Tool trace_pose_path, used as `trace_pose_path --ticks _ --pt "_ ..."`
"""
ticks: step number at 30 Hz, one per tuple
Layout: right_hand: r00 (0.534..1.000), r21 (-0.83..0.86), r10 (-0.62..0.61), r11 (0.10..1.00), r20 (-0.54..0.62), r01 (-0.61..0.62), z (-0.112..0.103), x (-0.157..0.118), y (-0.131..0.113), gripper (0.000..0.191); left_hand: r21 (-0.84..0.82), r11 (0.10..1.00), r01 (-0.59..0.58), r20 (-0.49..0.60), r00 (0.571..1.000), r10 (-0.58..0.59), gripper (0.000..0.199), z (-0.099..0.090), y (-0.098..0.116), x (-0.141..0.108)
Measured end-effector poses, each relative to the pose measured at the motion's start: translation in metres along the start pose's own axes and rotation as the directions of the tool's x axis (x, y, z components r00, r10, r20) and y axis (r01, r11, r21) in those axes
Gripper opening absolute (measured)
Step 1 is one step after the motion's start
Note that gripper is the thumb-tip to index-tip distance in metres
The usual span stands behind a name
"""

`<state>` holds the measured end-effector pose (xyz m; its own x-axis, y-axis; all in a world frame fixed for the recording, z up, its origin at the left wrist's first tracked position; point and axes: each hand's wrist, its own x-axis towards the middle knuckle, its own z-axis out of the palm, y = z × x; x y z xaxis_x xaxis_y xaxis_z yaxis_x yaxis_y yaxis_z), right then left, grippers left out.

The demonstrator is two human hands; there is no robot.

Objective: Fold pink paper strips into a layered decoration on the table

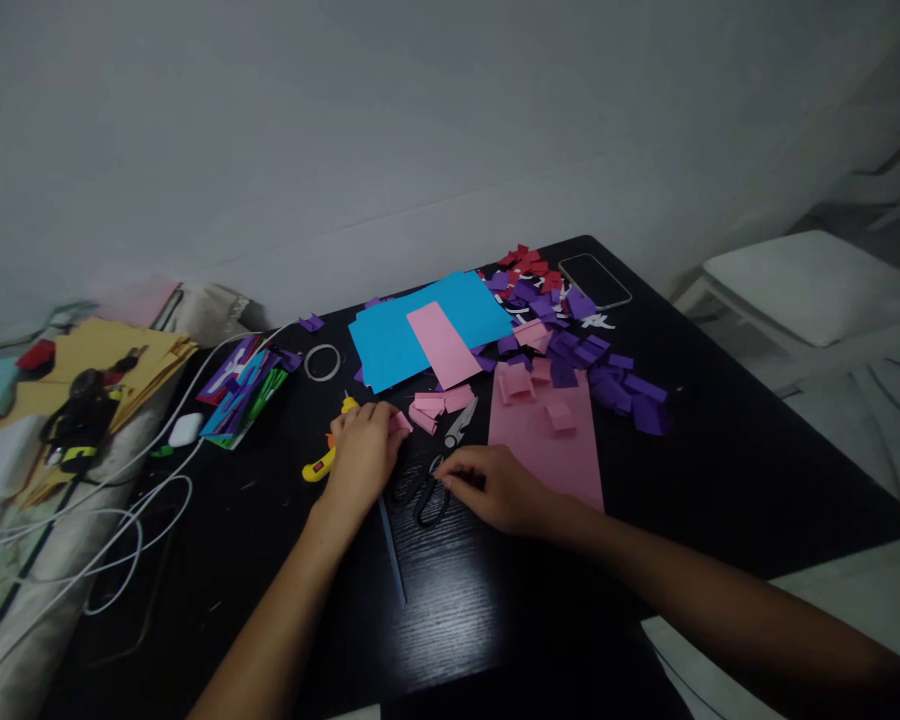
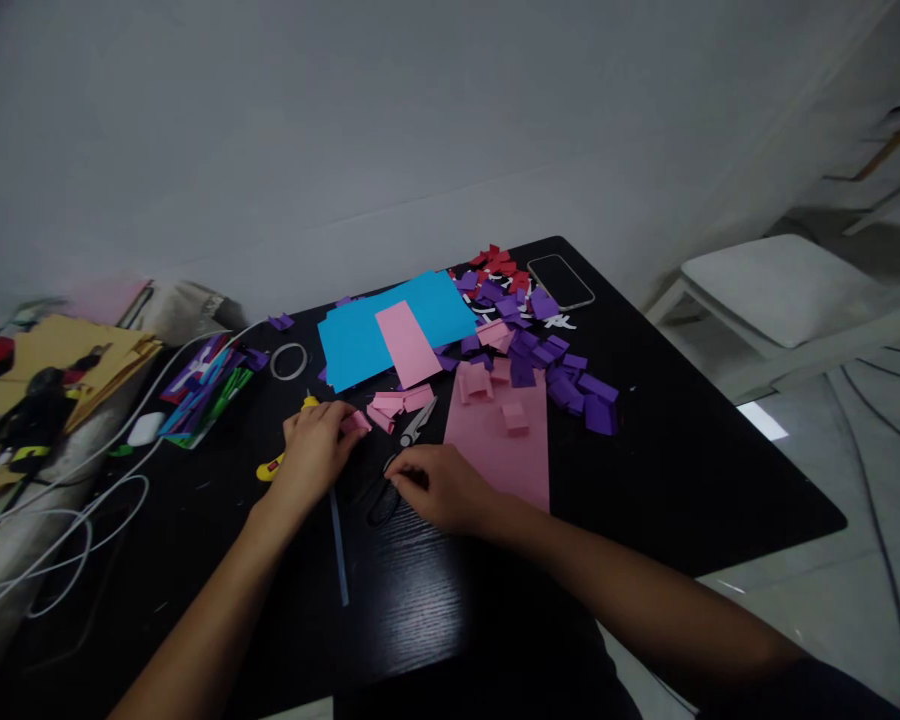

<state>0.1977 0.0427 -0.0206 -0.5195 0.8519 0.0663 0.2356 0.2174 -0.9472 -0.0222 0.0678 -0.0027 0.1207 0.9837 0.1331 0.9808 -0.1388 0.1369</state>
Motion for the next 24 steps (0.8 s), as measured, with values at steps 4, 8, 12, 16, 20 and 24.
trace_pose_path --ticks 4,8,12,16,20,24 --pt "1.0 -0.01 -0.016 1.0 0.001 0.016 0.001 0.0 0.002 0.016 -0.009 1.0 0.011 -0.011 1.0 -0.011 0.024 0.002 -0.002 0.002" --pt "1.0 -0.005 -0.021 1.0 0.005 0.021 0.001 0.001 0.003 0.016 0.002 1.0 0.017 -0.006 1.0 -0.017 0.017 -0.002 0.0 0.001" --pt "1.0 -0.007 -0.024 1.0 0.009 0.024 0.0 0.0 0.001 0.016 -0.101 0.995 0.021 0.034 0.999 -0.017 0.008 -0.01 0.003 -0.006" --pt "1.0 -0.006 -0.014 1.0 0.01 0.014 0.001 -0.001 0.001 0.016 -0.338 0.941 0.002 -0.008 1.0 -0.005 0.008 -0.015 0.006 -0.02" --pt "0.997 0.058 0.027 0.998 -0.068 -0.023 0.003 0.001 0.004 0.021 -0.745 0.666 0.019 -0.011 0.999 -0.041 0.008 -0.012 0.013 -0.034" --pt "0.994 0.148 0.084 0.986 -0.073 -0.072 0.0 0.003 0.002 0.026 -0.89 0.45 0.067 0.039 0.997 -0.071 0.016 -0.004 0.023 -0.042"
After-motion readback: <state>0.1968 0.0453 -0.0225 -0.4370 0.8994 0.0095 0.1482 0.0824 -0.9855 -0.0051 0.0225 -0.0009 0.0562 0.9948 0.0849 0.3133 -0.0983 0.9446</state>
